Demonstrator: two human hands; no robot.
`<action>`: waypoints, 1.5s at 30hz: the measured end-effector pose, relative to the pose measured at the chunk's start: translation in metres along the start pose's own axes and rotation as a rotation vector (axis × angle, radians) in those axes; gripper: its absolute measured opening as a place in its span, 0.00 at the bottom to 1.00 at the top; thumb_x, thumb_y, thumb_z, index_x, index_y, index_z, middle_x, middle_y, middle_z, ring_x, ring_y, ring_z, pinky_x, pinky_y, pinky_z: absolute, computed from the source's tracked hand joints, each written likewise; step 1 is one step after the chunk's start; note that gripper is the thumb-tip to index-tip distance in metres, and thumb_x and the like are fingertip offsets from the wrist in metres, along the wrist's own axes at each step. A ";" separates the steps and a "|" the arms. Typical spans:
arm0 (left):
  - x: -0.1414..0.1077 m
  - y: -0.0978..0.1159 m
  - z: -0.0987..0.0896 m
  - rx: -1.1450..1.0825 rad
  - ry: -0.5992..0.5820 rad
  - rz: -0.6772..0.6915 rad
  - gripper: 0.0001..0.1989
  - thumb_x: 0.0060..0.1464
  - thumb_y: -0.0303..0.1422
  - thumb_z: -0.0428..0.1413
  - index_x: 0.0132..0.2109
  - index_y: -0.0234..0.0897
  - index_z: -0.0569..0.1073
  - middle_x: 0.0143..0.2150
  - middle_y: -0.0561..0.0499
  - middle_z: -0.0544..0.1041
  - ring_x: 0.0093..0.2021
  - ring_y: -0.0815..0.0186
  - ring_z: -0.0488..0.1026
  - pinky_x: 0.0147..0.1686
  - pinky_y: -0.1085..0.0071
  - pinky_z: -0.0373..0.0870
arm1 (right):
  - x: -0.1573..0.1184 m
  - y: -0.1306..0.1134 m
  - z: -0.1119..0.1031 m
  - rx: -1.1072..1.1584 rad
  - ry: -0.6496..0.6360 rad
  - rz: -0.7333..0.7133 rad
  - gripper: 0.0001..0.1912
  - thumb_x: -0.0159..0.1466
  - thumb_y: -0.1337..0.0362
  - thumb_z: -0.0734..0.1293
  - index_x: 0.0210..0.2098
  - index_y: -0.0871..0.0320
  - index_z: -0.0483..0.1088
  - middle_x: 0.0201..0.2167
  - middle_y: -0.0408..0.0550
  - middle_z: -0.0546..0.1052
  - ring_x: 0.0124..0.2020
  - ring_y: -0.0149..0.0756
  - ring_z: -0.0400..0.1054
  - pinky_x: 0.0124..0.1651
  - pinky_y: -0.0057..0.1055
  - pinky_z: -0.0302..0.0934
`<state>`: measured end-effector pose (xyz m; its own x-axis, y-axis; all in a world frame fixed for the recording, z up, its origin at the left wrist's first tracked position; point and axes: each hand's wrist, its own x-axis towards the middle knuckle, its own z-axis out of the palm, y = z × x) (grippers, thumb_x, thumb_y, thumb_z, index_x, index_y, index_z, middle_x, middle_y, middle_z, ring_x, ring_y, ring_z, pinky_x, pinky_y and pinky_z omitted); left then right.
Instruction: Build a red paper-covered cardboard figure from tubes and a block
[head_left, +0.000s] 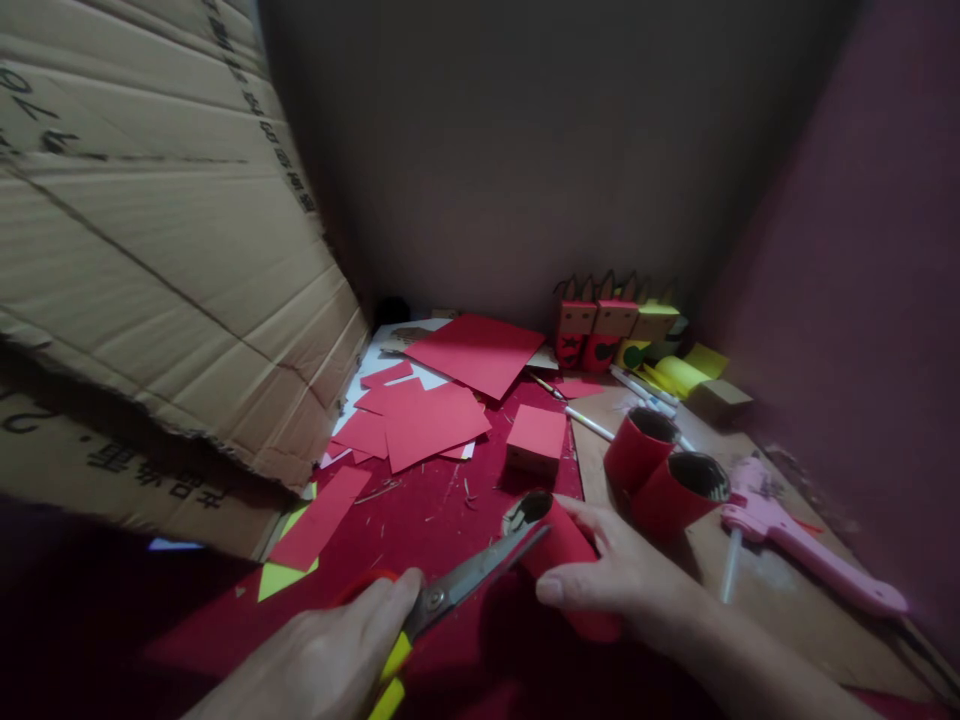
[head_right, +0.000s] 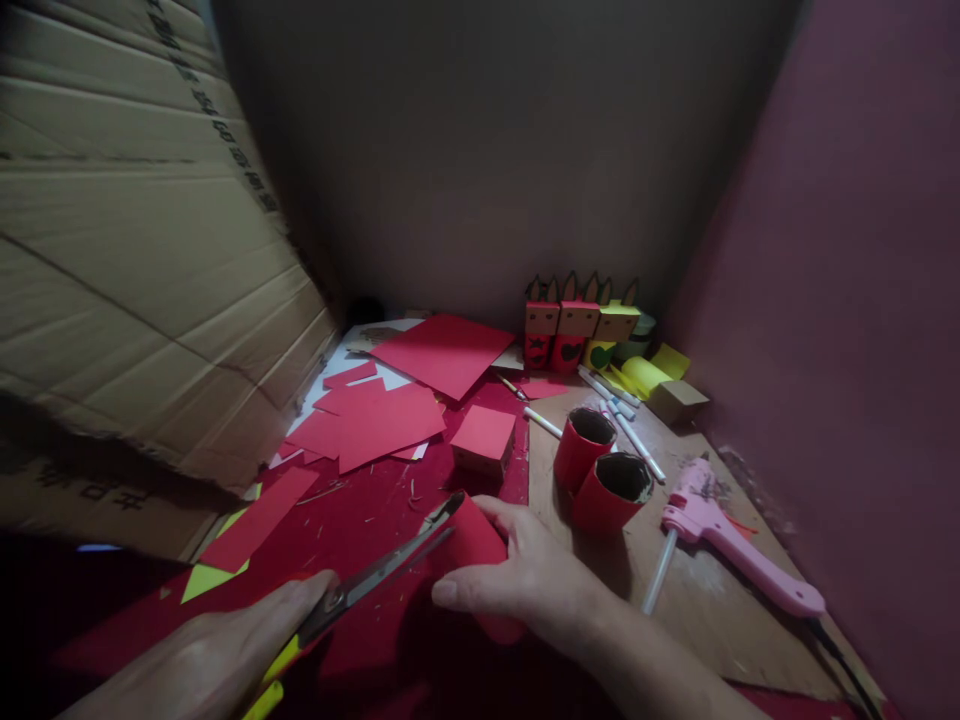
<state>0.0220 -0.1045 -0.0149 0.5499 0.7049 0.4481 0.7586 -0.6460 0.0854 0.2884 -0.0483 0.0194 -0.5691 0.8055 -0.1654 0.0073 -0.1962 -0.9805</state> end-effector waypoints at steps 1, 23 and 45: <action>-0.001 0.000 -0.001 0.022 -0.008 0.025 0.26 0.56 0.26 0.41 0.61 0.41 0.52 0.31 0.51 0.79 0.21 0.65 0.75 0.19 0.76 0.73 | 0.001 0.000 0.000 -0.022 0.013 0.011 0.23 0.47 0.61 0.74 0.41 0.59 0.70 0.30 0.45 0.75 0.32 0.38 0.70 0.38 0.35 0.65; -0.004 -0.002 0.000 0.054 -0.048 0.053 0.25 0.55 0.24 0.40 0.60 0.36 0.57 0.32 0.49 0.78 0.23 0.65 0.75 0.23 0.75 0.74 | 0.000 -0.001 0.013 -0.332 0.175 -0.113 0.14 0.49 0.69 0.71 0.34 0.55 0.66 0.30 0.40 0.74 0.31 0.32 0.68 0.33 0.27 0.63; 0.004 0.006 -0.007 0.050 -0.051 0.015 0.23 0.57 0.26 0.40 0.60 0.39 0.54 0.29 0.51 0.76 0.22 0.66 0.75 0.20 0.78 0.72 | -0.004 0.008 0.012 -0.626 0.372 -0.299 0.23 0.54 0.67 0.70 0.48 0.52 0.63 0.45 0.45 0.72 0.47 0.40 0.67 0.51 0.39 0.61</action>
<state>0.0265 -0.1081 -0.0062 0.5778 0.7098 0.4030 0.7656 -0.6425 0.0340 0.2811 -0.0602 0.0138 -0.3085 0.9302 0.1986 0.4221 0.3210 -0.8478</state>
